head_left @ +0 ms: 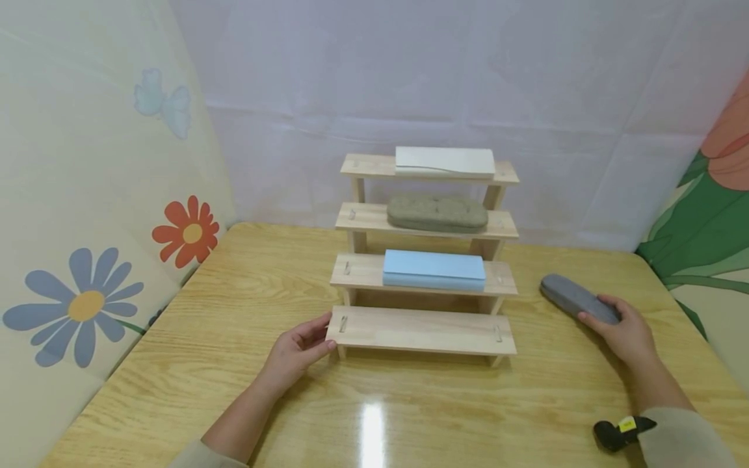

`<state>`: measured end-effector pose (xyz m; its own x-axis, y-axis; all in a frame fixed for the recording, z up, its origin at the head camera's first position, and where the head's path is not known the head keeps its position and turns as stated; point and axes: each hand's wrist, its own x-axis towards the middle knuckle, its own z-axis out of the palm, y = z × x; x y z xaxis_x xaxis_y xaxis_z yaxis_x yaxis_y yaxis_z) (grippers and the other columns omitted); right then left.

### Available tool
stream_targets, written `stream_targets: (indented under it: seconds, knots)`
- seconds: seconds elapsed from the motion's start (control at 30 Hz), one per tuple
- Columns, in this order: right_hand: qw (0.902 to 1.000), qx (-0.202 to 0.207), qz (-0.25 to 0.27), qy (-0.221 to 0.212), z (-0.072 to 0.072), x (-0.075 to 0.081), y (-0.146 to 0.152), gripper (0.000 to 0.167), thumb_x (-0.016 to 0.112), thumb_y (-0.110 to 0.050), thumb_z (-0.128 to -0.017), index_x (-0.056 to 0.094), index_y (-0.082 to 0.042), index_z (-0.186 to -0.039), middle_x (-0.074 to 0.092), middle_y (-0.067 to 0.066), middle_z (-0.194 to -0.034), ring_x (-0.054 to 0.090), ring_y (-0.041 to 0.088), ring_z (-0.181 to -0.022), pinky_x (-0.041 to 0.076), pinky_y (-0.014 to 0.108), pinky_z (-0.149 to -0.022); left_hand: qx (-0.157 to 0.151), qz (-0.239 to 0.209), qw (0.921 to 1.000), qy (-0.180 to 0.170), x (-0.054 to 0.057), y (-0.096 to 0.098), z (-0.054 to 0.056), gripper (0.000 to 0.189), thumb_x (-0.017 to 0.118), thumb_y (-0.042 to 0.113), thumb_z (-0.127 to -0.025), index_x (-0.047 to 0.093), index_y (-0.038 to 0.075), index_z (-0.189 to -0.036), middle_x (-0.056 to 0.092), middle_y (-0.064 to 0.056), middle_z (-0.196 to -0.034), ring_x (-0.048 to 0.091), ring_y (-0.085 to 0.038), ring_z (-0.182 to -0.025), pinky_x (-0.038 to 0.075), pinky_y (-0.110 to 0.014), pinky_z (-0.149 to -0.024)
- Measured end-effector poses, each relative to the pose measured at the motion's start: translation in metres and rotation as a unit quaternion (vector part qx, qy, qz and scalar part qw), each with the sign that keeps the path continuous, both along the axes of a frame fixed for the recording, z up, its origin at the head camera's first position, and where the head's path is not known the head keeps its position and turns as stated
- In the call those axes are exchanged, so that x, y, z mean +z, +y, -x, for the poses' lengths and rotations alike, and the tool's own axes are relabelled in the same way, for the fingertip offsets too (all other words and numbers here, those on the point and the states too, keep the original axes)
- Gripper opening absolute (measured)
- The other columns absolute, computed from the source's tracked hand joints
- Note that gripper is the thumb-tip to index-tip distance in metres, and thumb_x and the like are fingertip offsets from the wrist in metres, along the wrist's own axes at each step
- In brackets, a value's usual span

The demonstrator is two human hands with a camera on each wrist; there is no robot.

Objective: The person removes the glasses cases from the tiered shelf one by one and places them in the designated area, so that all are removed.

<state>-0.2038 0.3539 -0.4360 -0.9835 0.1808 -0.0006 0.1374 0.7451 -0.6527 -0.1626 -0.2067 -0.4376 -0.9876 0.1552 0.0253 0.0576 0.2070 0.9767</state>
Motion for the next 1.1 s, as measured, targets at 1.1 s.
stream_targets:
  seconds: [1.1]
  knots:
    - [0.9998, -0.017, 0.008, -0.009, -0.020, -0.005, 0.016, 0.085, 0.058, -0.047, -0.095, 0.023, 0.009, -0.150, 0.028, 0.043, -0.147, 0.031, 0.060, -0.131, 0.032, 0.069, -0.104, -0.004, -0.009, 0.9999, -0.010, -0.002, -0.001, 0.001, 0.058, 0.070, 0.010, -0.090, 0.046, -0.005, -0.141, 0.053, -0.027, -0.139, 0.059, 0.006, -0.106, 0.050, -0.012, -0.091]
